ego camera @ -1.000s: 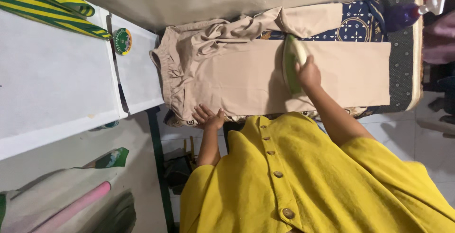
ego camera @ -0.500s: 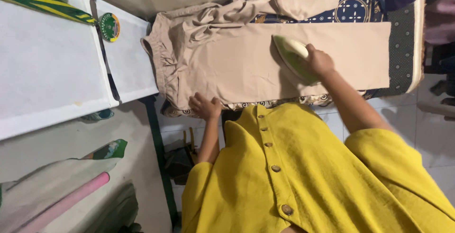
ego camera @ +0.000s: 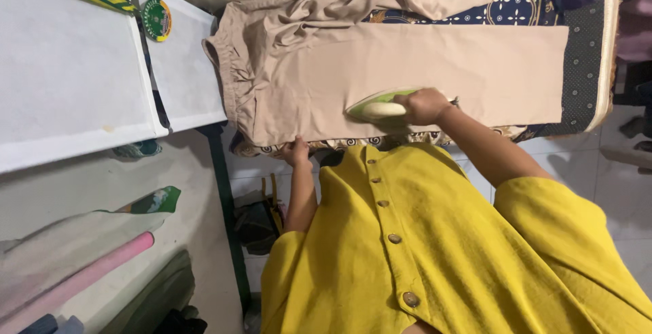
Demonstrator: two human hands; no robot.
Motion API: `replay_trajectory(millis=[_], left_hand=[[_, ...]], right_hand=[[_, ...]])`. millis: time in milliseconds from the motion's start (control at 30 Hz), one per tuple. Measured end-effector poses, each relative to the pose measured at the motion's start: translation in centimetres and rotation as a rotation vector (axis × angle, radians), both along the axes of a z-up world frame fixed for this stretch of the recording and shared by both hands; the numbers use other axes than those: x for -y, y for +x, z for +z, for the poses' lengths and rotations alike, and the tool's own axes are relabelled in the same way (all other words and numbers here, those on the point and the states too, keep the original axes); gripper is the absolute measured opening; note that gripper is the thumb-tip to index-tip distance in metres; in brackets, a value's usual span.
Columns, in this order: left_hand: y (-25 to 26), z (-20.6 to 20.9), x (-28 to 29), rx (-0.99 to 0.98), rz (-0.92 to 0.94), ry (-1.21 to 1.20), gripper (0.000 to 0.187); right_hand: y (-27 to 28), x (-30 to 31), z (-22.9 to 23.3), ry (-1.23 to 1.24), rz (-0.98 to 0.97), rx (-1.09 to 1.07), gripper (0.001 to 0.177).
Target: The person irons beige pants on a patterned board, moving the iron over the fabric and kemudian folding and lifting them.
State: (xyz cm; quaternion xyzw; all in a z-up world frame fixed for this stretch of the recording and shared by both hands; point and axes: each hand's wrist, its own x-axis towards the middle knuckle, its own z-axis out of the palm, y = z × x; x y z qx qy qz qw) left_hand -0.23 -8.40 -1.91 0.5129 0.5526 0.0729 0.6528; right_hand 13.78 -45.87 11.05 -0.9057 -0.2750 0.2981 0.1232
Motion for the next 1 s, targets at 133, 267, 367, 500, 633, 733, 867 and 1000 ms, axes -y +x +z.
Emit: replay_trajectory(millis=[133, 267, 367, 500, 633, 733, 867, 1000], left_hand=[[-1.0, 0.4, -0.4, 0.113, -0.031, -0.129, 0.023], [-0.8, 0.4, -0.9, 0.084, -0.006, -0.239, 0.017], [-0.8, -0.1, -1.3, 0.102, 0.02, -0.345, 0.011], [-0.4, -0.5, -2.4, 0.037, -0.051, -0.401, 0.01], [-0.6, -0.1, -2.4, 0.015, -0.062, -0.414, 0.011], [-0.1, 0.5, -2.3, 0.007, -0.045, -0.395, 0.011], [-0.3, 0.7, -2.1, 0.063, -0.059, -0.409, 0.013], [-0.6, 0.2, -3.0, 0.08, -0.108, -0.434, 0.013]], right_hand=[[-0.2, 2.1, -1.0, -0.035, 0.036, 0.041, 0.054], [0.9, 10.0, -1.3, -0.157, 0.015, 0.085, 0.049], [1.4, 10.9, -0.4, -0.229, -0.024, 0.025, 0.049], [0.7, 4.8, -0.4, -0.07, -0.046, -0.02, 0.054], [-0.3, -1.6, -0.9, -0.008, 0.067, 0.019, 0.052], [-0.3, -1.9, -0.2, -0.01, 0.075, 0.001, 0.045], [1.0, 3.6, 1.6, -0.112, 0.04, -0.083, 0.064], [0.7, 6.4, 2.7, -0.215, 0.016, -0.083, 0.062]])
